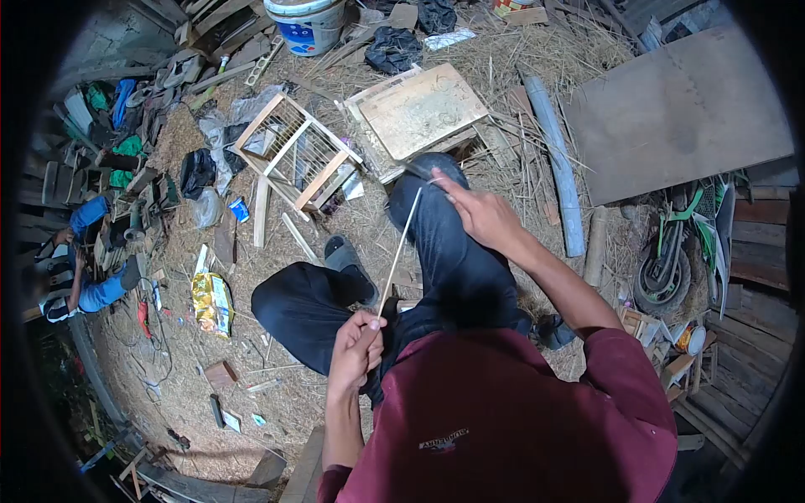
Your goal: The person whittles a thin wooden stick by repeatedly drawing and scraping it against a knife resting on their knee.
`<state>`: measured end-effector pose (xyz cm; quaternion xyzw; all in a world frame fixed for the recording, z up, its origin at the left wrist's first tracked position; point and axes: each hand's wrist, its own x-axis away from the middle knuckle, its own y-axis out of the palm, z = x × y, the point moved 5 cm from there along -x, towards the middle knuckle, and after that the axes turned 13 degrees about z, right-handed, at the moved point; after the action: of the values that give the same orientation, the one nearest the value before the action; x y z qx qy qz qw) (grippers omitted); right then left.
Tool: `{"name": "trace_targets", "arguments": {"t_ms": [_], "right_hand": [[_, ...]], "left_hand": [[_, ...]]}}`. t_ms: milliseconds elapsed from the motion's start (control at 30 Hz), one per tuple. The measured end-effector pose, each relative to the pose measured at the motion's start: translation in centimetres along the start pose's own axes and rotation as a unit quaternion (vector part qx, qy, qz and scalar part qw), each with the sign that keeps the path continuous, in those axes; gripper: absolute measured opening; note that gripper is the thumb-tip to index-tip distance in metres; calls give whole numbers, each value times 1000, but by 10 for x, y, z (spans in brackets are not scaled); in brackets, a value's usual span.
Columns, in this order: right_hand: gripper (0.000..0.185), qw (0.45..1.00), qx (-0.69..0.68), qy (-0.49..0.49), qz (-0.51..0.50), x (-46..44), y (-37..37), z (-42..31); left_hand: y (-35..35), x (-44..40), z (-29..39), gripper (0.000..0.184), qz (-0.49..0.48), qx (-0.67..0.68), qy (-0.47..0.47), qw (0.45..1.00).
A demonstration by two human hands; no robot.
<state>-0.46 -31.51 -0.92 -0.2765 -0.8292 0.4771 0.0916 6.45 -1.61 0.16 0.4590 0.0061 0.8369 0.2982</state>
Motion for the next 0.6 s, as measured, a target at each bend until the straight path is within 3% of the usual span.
{"name": "trace_targets", "arguments": {"t_ms": [133, 200, 367, 600], "right_hand": [[55, 986, -133, 100, 14, 0, -6, 3], [55, 983, -162, -18, 79, 1, 0, -3], [57, 989, -54, -134, -37, 5, 2, -22], [57, 994, -19, -102, -23, 1, 3, -13]], "left_hand": [[17, -22, 19, 11, 12, 7, 20, 1000], [42, -58, 24, 11, -12, 23, 17, 1000], [101, -122, 44, 13, -39, 23, 27, 999], [87, -114, 28, 13, -22, 1, 35, 999]]}}
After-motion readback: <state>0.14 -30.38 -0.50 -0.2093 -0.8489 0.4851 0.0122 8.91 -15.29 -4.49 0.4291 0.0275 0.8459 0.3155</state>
